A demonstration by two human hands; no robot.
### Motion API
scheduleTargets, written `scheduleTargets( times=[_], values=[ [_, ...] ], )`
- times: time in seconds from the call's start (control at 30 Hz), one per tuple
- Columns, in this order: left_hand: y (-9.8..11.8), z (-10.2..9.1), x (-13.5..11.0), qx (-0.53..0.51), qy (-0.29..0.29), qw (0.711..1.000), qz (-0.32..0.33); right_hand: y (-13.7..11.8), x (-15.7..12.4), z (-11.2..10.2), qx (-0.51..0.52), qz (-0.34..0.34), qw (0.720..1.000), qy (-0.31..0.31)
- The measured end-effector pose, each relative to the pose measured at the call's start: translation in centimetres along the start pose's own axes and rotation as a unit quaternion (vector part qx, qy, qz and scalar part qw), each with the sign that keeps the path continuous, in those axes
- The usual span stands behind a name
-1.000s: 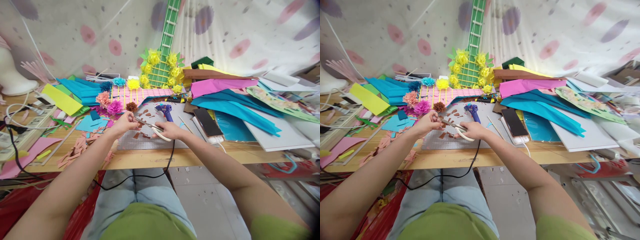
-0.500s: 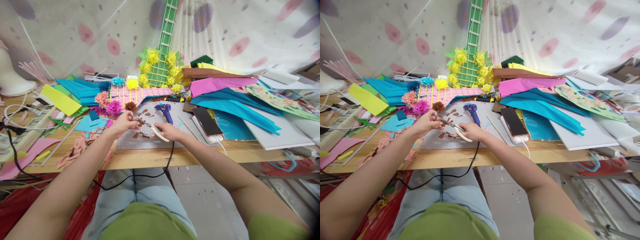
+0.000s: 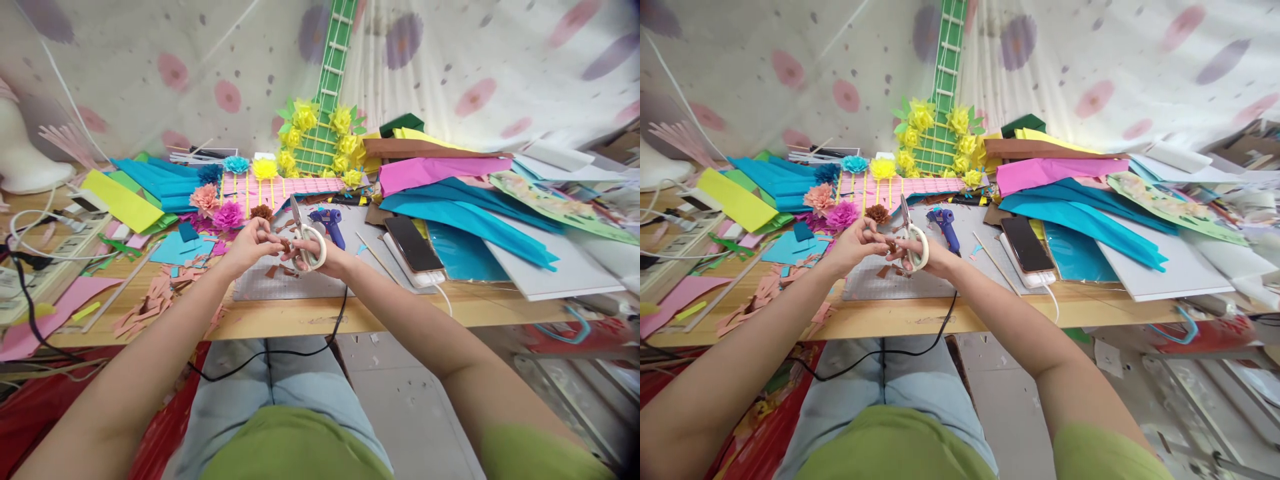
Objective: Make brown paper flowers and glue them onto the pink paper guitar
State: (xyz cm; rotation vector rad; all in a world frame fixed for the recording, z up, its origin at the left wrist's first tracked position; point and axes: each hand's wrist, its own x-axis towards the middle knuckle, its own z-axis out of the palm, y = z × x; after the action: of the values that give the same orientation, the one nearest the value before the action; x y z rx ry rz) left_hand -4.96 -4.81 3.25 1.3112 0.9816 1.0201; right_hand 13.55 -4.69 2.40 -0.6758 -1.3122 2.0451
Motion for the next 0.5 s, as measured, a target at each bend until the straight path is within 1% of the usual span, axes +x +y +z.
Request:
scheduleTargets(
  times=[0.07, 0.2, 0.27, 0.33, 0.37, 0.43, 0.5],
  values=[
    [0.0, -0.2, 0.0, -0.006, -0.004, 1.0, 0.028, 0.4, 0.5, 0.2, 0.051, 0.011, 0.999, -0.016],
    [-0.1, -0.6, 0.1, 0.0, -0.013, 0.998, 0.057, 1.1, 0.9, 0.2, 0.115, 0.043, 0.992, 0.0],
    [-0.1, -0.6, 0.1, 0.004, -0.017, 0.998, 0.056, 1.3, 1.0, 0.3, 0.12, 0.044, 0.992, 0.012],
    [-0.2, -0.7, -0.1, 0.006, -0.019, 0.999, 0.044, 1.4, 1.1, 0.4, 0.101, 0.022, 0.994, 0.029],
    [-0.2, -0.7, -0.2, 0.006, -0.017, 0.999, 0.035, 1.5, 1.2, 0.5, 0.081, 0.004, 0.996, 0.047],
    [-0.2, -0.6, -0.4, 0.001, 0.002, 1.0, 0.014, 1.7, 1.3, 0.7, 0.022, -0.04, 0.993, 0.112],
    [-0.3, -0.6, -0.5, -0.008, 0.029, 0.999, -0.012, 2.0, 1.5, 0.7, -0.05, -0.082, 0.975, 0.199]
  ],
)
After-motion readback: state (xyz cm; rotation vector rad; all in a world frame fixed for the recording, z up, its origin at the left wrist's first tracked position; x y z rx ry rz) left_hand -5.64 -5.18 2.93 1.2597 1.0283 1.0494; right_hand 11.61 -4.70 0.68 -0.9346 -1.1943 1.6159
